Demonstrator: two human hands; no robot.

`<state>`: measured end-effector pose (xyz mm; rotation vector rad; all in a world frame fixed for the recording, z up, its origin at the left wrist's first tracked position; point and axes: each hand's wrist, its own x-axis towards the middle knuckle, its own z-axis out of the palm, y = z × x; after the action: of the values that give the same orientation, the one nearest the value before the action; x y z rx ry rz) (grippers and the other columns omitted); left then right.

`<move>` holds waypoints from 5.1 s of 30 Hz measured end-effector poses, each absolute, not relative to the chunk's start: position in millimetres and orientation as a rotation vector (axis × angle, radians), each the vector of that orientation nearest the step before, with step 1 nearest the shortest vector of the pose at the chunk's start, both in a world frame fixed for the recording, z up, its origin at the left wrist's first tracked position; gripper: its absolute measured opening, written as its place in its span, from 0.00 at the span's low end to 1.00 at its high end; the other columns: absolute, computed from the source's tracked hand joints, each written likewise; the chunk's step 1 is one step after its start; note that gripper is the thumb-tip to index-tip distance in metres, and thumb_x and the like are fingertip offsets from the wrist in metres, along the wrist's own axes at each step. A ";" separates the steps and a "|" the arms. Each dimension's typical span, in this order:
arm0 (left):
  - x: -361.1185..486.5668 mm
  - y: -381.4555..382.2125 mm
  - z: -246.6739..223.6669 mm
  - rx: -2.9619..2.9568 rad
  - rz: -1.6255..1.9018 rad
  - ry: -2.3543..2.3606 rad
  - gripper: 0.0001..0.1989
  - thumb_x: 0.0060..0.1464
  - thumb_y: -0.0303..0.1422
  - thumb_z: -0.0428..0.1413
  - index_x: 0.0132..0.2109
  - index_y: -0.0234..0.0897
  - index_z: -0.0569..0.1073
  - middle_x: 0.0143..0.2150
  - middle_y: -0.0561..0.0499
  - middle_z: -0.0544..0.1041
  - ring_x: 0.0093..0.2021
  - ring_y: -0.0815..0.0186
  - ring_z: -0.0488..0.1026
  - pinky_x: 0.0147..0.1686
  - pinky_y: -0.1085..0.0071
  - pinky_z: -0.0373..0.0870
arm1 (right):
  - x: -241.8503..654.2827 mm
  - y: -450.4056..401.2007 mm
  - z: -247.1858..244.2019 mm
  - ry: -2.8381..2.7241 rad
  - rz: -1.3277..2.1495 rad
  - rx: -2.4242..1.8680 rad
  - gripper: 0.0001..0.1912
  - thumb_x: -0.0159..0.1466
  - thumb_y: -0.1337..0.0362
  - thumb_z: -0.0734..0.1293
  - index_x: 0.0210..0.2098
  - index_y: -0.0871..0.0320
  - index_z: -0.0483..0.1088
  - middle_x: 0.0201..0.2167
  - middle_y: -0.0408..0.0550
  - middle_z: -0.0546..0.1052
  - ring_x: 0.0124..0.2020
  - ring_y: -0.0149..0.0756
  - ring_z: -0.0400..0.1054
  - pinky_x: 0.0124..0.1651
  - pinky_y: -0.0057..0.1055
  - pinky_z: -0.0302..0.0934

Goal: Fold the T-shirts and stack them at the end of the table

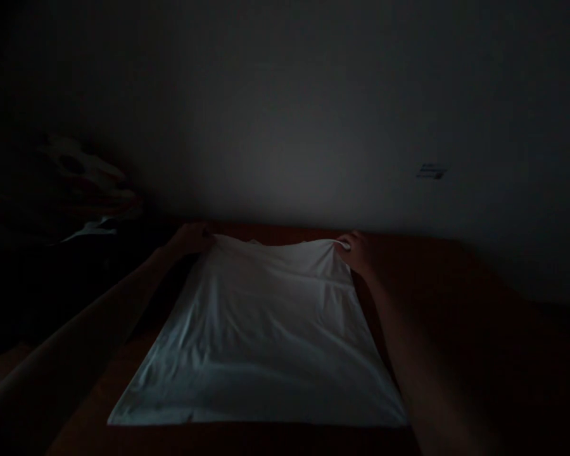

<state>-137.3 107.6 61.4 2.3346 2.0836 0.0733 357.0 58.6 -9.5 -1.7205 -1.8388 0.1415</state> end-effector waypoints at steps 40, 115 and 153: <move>-126.9 -198.6 10.7 2.767 0.379 1.625 0.28 0.68 0.49 0.47 0.69 0.43 0.64 0.70 0.43 0.67 0.67 0.51 0.67 0.63 0.52 0.68 | 324.1 -249.3 -27.7 -1.995 0.144 -1.727 0.21 0.74 0.52 0.56 0.61 0.48 0.68 0.59 0.51 0.77 0.58 0.46 0.73 0.61 0.48 0.68; -19.3 -17.5 -32.3 2.601 0.288 1.645 0.29 0.69 0.44 0.43 0.71 0.35 0.63 0.74 0.39 0.60 0.74 0.49 0.55 0.71 0.45 0.51 | 260.0 -58.8 -52.7 -2.027 0.013 -1.950 0.32 0.72 0.43 0.57 0.66 0.57 0.65 0.71 0.61 0.61 0.72 0.55 0.52 0.71 0.58 0.44; -80.5 -64.8 -15.6 2.546 0.432 1.678 0.28 0.68 0.44 0.48 0.68 0.34 0.65 0.74 0.37 0.60 0.72 0.49 0.59 0.68 0.51 0.61 | 297.8 -88.3 -50.6 -1.991 -0.074 -1.716 0.20 0.72 0.53 0.58 0.52 0.58 0.73 0.54 0.59 0.78 0.58 0.48 0.71 0.62 0.45 0.62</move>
<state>-80.5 -64.8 -15.6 2.5463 1.6781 0.4325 297.8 -88.3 -50.6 -1.7164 -1.9907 -0.0744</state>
